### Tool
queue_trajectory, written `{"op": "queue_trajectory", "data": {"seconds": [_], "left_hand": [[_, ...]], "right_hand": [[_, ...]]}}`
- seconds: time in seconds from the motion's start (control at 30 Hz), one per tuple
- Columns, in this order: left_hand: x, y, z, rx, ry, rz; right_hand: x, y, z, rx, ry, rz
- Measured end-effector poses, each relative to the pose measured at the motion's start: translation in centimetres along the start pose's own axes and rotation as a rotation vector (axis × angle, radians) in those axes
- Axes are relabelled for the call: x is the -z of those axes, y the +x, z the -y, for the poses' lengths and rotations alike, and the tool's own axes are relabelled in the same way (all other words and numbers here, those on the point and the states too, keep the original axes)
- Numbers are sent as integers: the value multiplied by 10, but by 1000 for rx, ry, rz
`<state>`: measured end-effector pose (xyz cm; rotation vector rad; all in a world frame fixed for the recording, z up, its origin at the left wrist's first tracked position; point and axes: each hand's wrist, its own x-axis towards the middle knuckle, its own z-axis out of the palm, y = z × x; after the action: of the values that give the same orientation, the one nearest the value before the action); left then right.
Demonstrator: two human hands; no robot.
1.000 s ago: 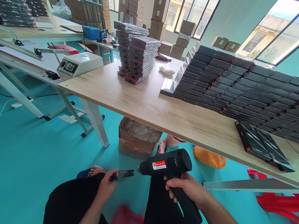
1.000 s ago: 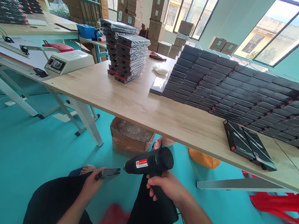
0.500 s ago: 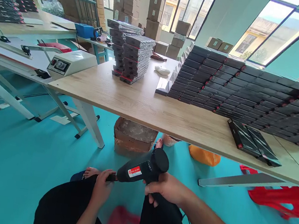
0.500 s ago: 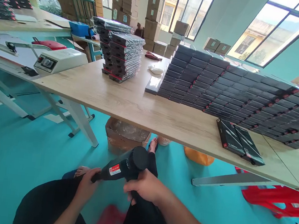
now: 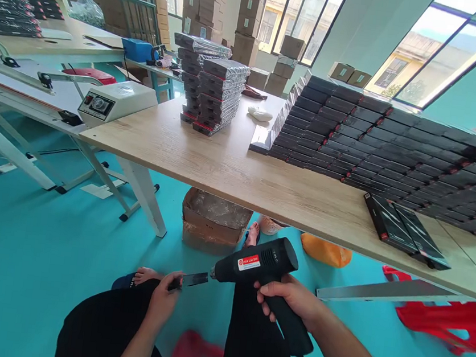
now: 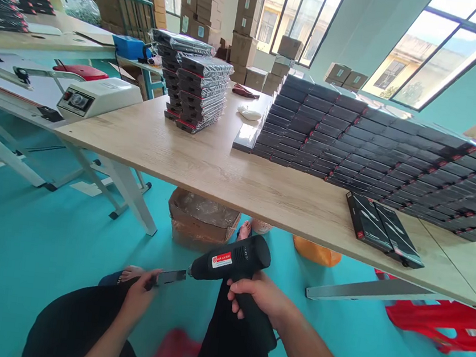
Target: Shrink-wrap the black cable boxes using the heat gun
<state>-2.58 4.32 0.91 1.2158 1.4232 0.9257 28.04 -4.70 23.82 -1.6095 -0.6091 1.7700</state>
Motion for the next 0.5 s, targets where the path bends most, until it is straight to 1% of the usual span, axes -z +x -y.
{"op": "queue_trajectory", "data": {"seconds": [0.13, 0.27, 0.37, 0.43, 0.5], "left_hand": [[2, -3, -7, 54, 0, -1], [4, -8, -16, 87, -12, -9], [4, -8, -20, 87, -40, 10], [5, -8, -20, 110, -94, 31], [4, -8, -19, 180, -177, 46]], "right_hand": [[-7, 0, 1, -5, 26, 35], [-3, -1, -2, 23, 21, 52], [1, -3, -5, 28, 10, 83], [3, -3, -6, 44, 18, 77], [4, -3, -6, 68, 45, 34]]}}
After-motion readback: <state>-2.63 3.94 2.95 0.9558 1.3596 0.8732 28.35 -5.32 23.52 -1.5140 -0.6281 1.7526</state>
